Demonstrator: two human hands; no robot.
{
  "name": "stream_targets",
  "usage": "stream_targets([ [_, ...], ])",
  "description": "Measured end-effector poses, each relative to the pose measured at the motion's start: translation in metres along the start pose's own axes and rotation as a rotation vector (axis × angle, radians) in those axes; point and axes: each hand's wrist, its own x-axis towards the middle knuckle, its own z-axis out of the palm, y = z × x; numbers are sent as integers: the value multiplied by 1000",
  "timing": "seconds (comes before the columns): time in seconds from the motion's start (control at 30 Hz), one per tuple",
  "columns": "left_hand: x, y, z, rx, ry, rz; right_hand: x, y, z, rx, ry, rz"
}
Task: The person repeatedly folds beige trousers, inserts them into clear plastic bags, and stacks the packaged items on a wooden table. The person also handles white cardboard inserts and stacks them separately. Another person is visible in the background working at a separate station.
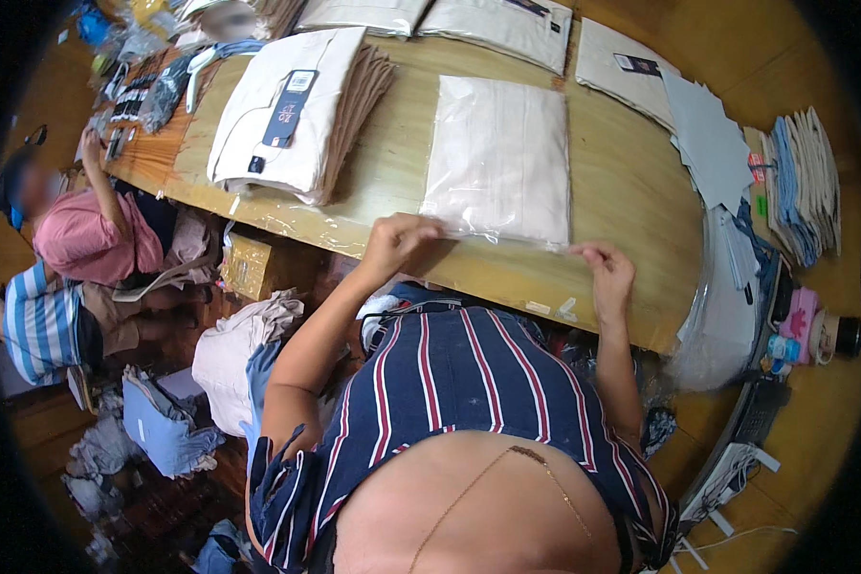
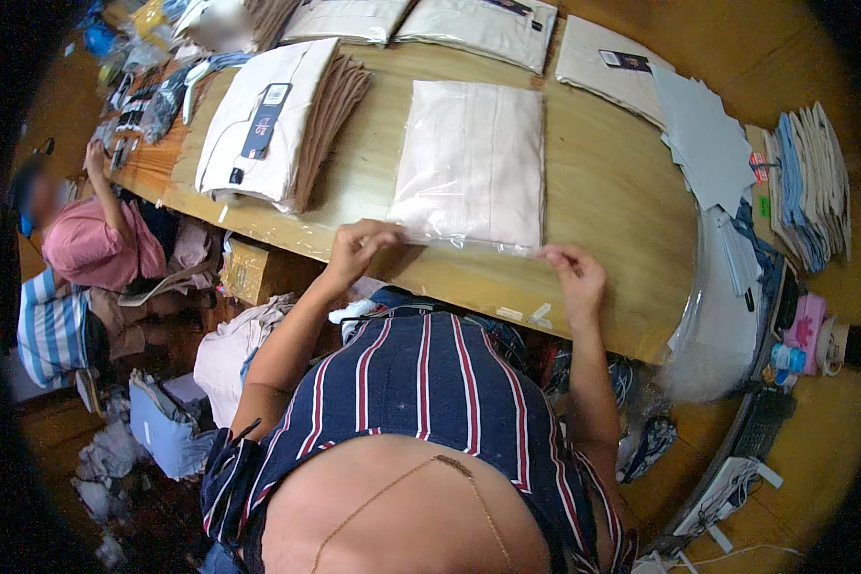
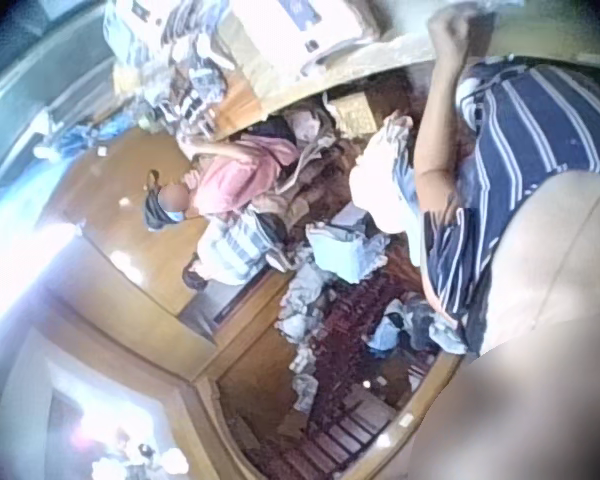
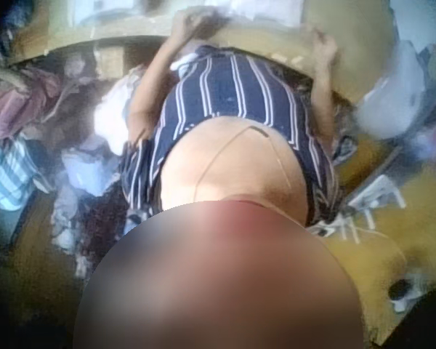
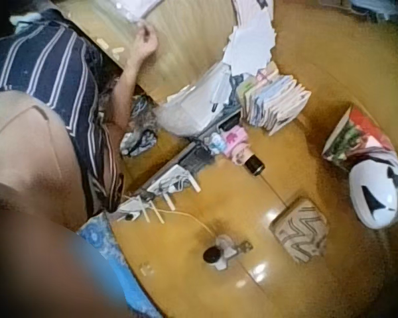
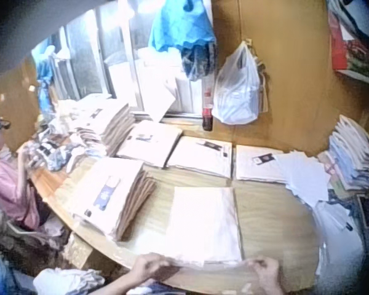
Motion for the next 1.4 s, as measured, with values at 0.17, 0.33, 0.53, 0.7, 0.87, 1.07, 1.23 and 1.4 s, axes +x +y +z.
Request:
stream_targets([
  [0.17, 36, -2, 17, -33, 347, -123, 39, 5, 17, 522, 97, 67],
  [0.33, 67, -6, 24, 204, 332, -416, 75, 10, 36, 495, 288, 206],
  [0.53, 80, -12, 21, -9, 306, -538, 92, 22, 42, 410, 287, 257],
  [0.7, 73, -15, 25, 72, 389, -373, 107, 16, 19, 403, 41, 425],
  [0.87, 74, -16, 26, 11, 419, -374, 114, 12, 15, 339, -18, 474],
  [1.07, 74, -16, 26, 3, 413, -357, 112, 13, 20, 448, -44, 503],
  [1.23, 74, -19, 25, 21, 396, -306, 113, 9, 14, 450, -127, 535],
  [1.4, 72, -20, 26, 23, 394, -301, 126, 0, 11, 369, -221, 540],
])
